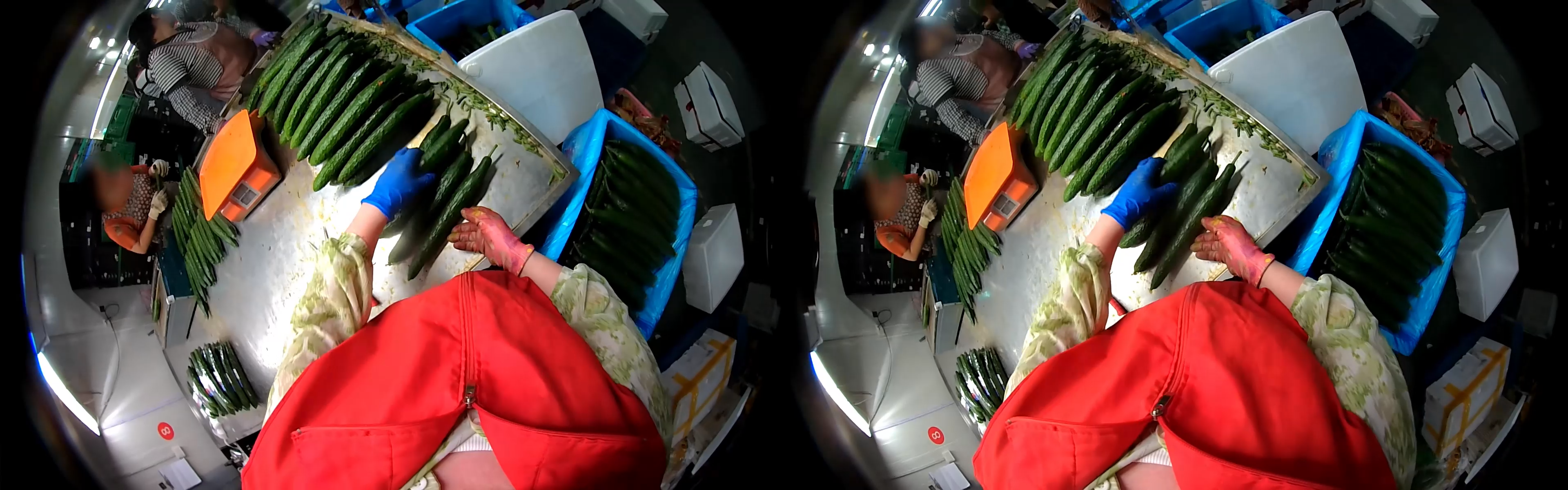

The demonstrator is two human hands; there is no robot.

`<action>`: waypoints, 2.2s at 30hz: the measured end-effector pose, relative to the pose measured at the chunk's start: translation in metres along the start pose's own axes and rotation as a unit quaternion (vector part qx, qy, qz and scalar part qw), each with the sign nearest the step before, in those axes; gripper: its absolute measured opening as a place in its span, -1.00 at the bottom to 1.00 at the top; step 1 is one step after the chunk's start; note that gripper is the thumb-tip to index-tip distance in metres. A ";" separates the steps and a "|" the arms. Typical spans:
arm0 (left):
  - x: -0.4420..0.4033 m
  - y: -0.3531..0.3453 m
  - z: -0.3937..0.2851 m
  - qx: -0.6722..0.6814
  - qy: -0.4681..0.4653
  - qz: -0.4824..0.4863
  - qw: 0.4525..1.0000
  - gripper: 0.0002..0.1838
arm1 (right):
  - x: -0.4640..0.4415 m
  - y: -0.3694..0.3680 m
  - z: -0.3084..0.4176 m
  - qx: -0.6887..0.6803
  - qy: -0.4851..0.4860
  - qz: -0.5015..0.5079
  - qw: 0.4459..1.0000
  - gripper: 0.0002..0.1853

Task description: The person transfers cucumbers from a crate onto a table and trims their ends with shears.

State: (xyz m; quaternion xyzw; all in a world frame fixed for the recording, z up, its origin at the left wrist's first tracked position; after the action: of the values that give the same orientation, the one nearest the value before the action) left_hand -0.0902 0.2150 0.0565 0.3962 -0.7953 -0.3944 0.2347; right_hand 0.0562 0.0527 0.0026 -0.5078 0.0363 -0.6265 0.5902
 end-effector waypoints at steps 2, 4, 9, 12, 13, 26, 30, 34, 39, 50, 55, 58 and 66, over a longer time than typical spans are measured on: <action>-0.001 -0.015 0.013 0.102 0.028 -0.007 0.994 -0.14 | -0.001 0.002 -0.002 -0.025 -0.001 0.021 0.999 -0.62; -0.002 -0.003 0.004 0.165 0.054 0.018 0.985 -0.05 | 0.006 0.000 0.000 -0.038 0.021 0.048 0.998 -0.62; -0.002 0.028 -0.032 0.250 0.164 0.184 0.936 -0.08 | -0.010 0.012 -0.007 -0.024 0.001 0.057 0.998 -0.71; -0.005 0.000 0.004 0.190 0.194 0.125 0.954 -0.16 | -0.015 0.015 -0.009 -0.034 -0.017 0.034 0.999 -0.66; -0.002 -0.004 0.007 0.211 0.179 0.106 0.955 -0.14 | -0.019 0.017 -0.012 -0.037 -0.018 0.033 0.999 -0.69; 0.010 0.032 0.020 -0.142 0.101 0.014 0.985 -0.12 | -0.016 0.016 -0.011 -0.030 -0.003 0.067 0.997 -0.66; 0.025 0.007 0.030 -0.196 0.108 -0.078 0.972 -0.15 | -0.014 0.010 -0.005 -0.044 -0.032 0.047 0.997 -0.75; 0.029 -0.007 0.036 -0.172 0.102 -0.098 0.975 -0.13 | -0.011 0.004 -0.003 -0.041 -0.043 0.032 0.998 -0.64; 0.026 -0.005 0.044 -0.101 -0.001 -0.136 0.986 -0.19 | -0.021 -0.005 -0.004 -0.046 -0.045 0.078 0.995 -0.59; 0.024 0.001 0.014 -0.136 0.087 -0.104 0.981 -0.15 | -0.044 0.014 -0.023 -0.074 -0.115 0.093 0.986 -0.62; 0.040 0.000 -0.025 -0.154 0.095 -0.156 0.971 -0.06 | -0.041 0.023 -0.030 -0.079 -0.082 0.104 0.988 -0.69; 0.069 0.004 -0.070 -0.094 0.023 -0.135 0.986 -0.05 | -0.011 0.011 0.002 0.186 0.094 0.060 0.976 -0.73; 0.144 -0.071 -0.064 -0.207 0.038 -0.094 0.973 -0.05 | 0.047 0.028 0.029 0.653 0.586 -0.011 0.480 -0.72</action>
State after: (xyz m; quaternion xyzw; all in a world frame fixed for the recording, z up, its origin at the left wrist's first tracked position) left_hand -0.0980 0.0434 0.0446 0.4268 -0.6461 -0.5551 0.3039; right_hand 0.1058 0.0244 0.0263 0.5081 -0.0514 -0.6282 0.5869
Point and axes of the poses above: each hand's wrist, its own x-axis away from the middle knuckle, its own y-axis out of the back of the hand, z = x × y, the point moved 4 cm from there along -x, towards the middle knuckle, and after that the axes turned 4 degrees about y, right-handed, at the moved point
